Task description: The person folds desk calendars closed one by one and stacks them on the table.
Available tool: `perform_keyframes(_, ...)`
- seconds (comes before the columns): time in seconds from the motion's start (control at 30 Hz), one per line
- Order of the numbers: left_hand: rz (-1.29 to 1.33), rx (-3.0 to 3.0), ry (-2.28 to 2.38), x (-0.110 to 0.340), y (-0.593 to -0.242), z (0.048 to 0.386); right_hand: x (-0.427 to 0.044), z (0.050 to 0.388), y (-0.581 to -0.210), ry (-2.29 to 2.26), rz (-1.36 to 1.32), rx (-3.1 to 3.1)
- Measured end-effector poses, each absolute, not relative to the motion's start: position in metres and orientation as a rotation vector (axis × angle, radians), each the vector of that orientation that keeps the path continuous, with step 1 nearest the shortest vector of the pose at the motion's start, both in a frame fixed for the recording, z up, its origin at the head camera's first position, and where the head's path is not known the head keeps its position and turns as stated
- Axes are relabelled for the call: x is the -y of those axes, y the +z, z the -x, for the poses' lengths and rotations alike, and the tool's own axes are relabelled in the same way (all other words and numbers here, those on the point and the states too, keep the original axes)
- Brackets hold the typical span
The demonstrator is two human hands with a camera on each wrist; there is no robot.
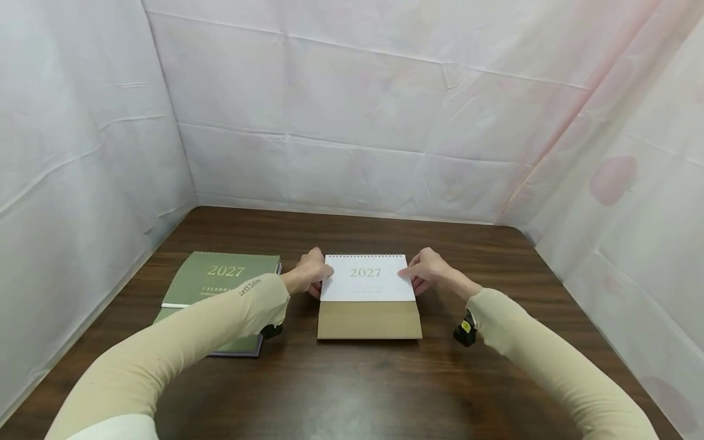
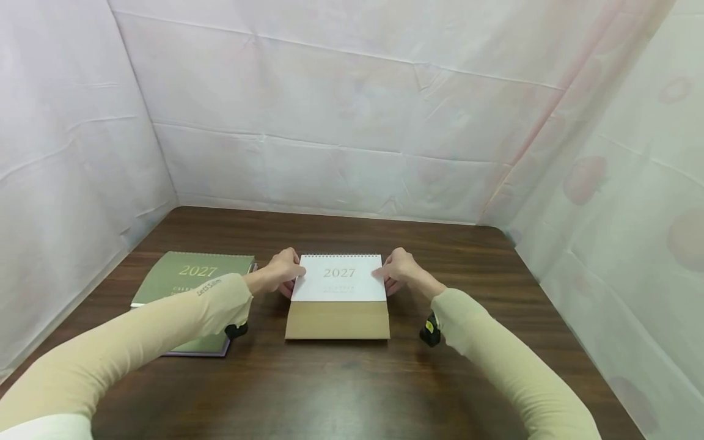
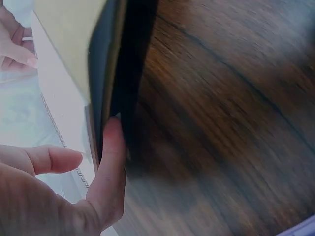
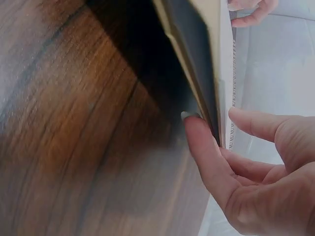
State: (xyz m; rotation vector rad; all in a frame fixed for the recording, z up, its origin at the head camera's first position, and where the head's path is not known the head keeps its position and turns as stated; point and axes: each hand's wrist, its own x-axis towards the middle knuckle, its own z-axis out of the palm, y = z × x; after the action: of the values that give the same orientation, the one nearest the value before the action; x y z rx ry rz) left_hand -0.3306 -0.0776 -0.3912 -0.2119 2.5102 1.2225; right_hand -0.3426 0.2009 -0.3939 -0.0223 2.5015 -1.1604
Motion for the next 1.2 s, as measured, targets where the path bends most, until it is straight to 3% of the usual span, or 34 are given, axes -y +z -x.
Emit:
perform_keyframes(0.23, 0.181, -2.578, 1.114, 0.080, -0.401, 0.335, -0.197, 0.343, -0.406, -1.147, 0.003, -2.480)
perform_keyframes(0.37, 0.035, -2.689, 0.937, 0.083, -0.401, 0.333, -0.198, 0.342, -0.410, -1.142, 0.028, -2.492)
perform_keyframes(0.57, -0.360, -2.988, 0.590, 0.081, -0.401, 0.329, -0.190, 0.330, -0.412, -0.764, 0.375, -3.018)
perform_keyframes(0.77, -0.865, -2.786, 0.251, 0.068, -0.409, 0.315, -0.167, 0.306, -0.432, -0.347, 0.694, -3.200)
perform_keyframes(1.2, -0.838, -2.641, 0.155, 0.057, -0.426, 0.304, -0.146, 0.291, -0.455, -0.185, 0.692, -3.036)
